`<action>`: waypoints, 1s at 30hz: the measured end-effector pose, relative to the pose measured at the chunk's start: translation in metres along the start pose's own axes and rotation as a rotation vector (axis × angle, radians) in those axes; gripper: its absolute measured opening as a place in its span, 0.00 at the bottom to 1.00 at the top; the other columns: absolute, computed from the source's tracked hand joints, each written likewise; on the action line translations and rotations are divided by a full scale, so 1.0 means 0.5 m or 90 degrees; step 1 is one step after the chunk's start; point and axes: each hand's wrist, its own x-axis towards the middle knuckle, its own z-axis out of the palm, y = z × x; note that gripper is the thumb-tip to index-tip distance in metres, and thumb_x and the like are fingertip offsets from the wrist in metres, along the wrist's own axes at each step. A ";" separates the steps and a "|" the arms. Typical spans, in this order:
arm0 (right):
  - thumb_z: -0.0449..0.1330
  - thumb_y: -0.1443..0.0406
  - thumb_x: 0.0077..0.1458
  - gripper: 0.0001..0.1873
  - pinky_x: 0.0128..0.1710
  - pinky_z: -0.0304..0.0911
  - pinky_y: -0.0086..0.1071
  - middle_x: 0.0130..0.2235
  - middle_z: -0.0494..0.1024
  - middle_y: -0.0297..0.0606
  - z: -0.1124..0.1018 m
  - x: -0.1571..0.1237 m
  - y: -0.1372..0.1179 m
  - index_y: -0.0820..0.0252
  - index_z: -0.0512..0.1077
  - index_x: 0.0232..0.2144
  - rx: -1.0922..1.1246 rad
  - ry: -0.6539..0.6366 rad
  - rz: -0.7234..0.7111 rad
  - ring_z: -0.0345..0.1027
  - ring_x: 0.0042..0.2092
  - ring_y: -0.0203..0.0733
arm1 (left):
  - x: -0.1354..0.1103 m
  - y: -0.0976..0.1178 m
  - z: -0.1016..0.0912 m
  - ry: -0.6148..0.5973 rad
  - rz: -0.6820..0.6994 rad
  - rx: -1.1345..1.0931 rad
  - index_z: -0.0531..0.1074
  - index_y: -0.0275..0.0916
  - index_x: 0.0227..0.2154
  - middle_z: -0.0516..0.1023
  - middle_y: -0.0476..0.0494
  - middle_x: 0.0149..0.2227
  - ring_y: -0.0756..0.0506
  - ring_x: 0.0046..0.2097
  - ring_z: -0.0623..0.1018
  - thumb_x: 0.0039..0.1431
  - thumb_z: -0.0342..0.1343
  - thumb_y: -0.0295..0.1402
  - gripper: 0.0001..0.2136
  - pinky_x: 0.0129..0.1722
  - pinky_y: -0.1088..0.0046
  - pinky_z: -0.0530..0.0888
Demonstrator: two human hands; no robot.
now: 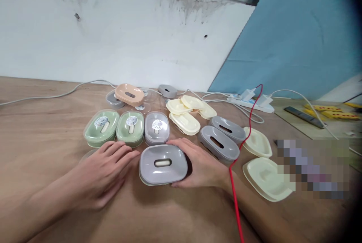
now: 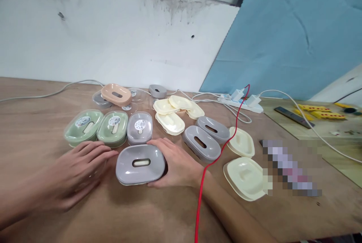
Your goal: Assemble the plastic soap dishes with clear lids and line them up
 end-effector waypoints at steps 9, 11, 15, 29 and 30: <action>0.81 0.49 0.38 0.58 0.62 0.68 0.51 0.63 0.74 0.48 0.047 0.003 -0.005 0.52 0.62 0.68 0.011 0.020 -0.041 0.70 0.63 0.60 | 0.018 0.012 0.027 0.038 -0.034 -0.060 0.54 0.40 0.70 0.75 0.36 0.62 0.32 0.58 0.76 0.53 0.69 0.50 0.47 0.56 0.56 0.70; 0.81 0.50 0.39 0.60 0.63 0.67 0.51 0.63 0.73 0.49 0.048 0.002 -0.010 0.52 0.60 0.69 0.017 0.001 -0.052 0.69 0.64 0.60 | 0.021 0.013 0.039 0.048 -0.049 -0.089 0.55 0.40 0.69 0.77 0.37 0.60 0.34 0.54 0.78 0.52 0.69 0.46 0.45 0.54 0.57 0.71; 0.81 0.54 0.39 0.58 0.62 0.68 0.50 0.64 0.71 0.48 0.042 -0.002 -0.011 0.50 0.62 0.69 0.024 0.001 -0.034 0.69 0.64 0.60 | 0.025 0.014 0.045 0.065 -0.057 -0.112 0.58 0.42 0.67 0.77 0.38 0.59 0.34 0.53 0.78 0.53 0.68 0.43 0.41 0.52 0.56 0.72; 0.79 0.54 0.40 0.56 0.61 0.70 0.51 0.63 0.74 0.50 0.037 -0.003 -0.009 0.55 0.62 0.68 0.003 -0.006 -0.012 0.72 0.62 0.60 | 0.027 0.004 0.039 0.069 -0.066 -0.148 0.58 0.44 0.68 0.77 0.38 0.60 0.33 0.54 0.79 0.52 0.70 0.48 0.43 0.53 0.54 0.73; 0.79 0.54 0.40 0.56 0.61 0.70 0.51 0.63 0.74 0.51 0.038 -0.003 -0.008 0.56 0.62 0.69 -0.003 -0.006 -0.014 0.72 0.62 0.60 | 0.027 0.004 0.040 0.070 -0.066 -0.146 0.58 0.45 0.68 0.78 0.38 0.59 0.33 0.54 0.79 0.53 0.70 0.48 0.43 0.53 0.54 0.72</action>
